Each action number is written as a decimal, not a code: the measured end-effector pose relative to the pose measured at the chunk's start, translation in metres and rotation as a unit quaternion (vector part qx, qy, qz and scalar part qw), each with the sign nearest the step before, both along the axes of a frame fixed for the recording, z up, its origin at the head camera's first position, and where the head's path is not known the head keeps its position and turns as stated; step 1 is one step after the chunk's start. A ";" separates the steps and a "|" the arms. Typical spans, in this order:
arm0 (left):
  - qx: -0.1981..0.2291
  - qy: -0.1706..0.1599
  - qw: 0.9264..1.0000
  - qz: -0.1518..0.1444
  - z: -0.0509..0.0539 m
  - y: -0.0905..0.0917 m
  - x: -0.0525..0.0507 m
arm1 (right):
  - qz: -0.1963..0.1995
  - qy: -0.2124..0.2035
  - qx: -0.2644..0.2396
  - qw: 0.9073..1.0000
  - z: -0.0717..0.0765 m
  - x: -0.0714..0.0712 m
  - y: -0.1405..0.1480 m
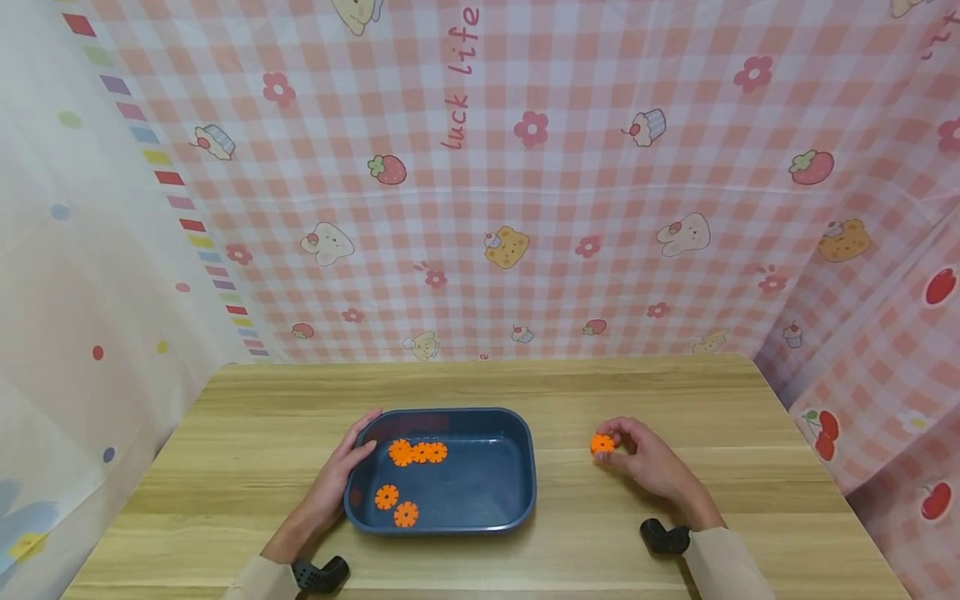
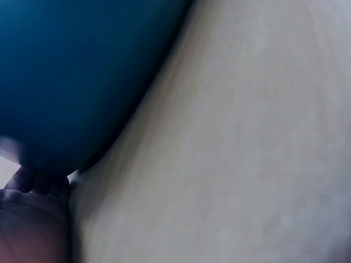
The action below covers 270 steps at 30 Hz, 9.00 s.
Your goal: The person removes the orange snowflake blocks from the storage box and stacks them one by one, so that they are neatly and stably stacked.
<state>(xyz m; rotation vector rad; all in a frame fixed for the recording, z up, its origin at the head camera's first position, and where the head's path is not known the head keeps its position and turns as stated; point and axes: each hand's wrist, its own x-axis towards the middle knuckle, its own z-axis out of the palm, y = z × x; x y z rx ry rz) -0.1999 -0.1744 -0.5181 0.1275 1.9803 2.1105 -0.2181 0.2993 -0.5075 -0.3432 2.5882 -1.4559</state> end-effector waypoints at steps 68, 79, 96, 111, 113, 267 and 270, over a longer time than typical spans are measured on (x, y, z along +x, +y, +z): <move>0.002 0.003 1.000 -0.002 0.002 0.000 0.001 | -0.012 0.008 -0.004 1.000 0.002 0.002 -0.002; 0.008 0.008 1.000 -0.012 0.001 -0.001 0.001 | -0.001 0.007 0.004 1.000 0.013 -0.005 -0.005; 0.008 0.003 1.000 0.001 0.001 0.001 0.001 | 0.069 0.056 0.021 0.996 0.067 -0.032 -0.075; 0.019 0.009 1.000 -0.003 0.000 0.000 0.000 | 0.218 0.036 -0.001 0.975 0.088 -0.046 -0.170; 0.019 0.009 1.000 -0.004 0.000 0.000 0.001 | 0.226 0.030 0.000 0.974 0.086 -0.048 -0.178; 0.010 0.010 1.000 -0.003 0.001 -0.001 0.001 | 0.260 -0.094 -0.074 0.958 0.085 -0.025 -0.158; 0.010 0.010 1.000 -0.004 0.002 -0.001 0.002 | 0.245 -0.053 -0.048 0.967 0.087 -0.023 -0.149</move>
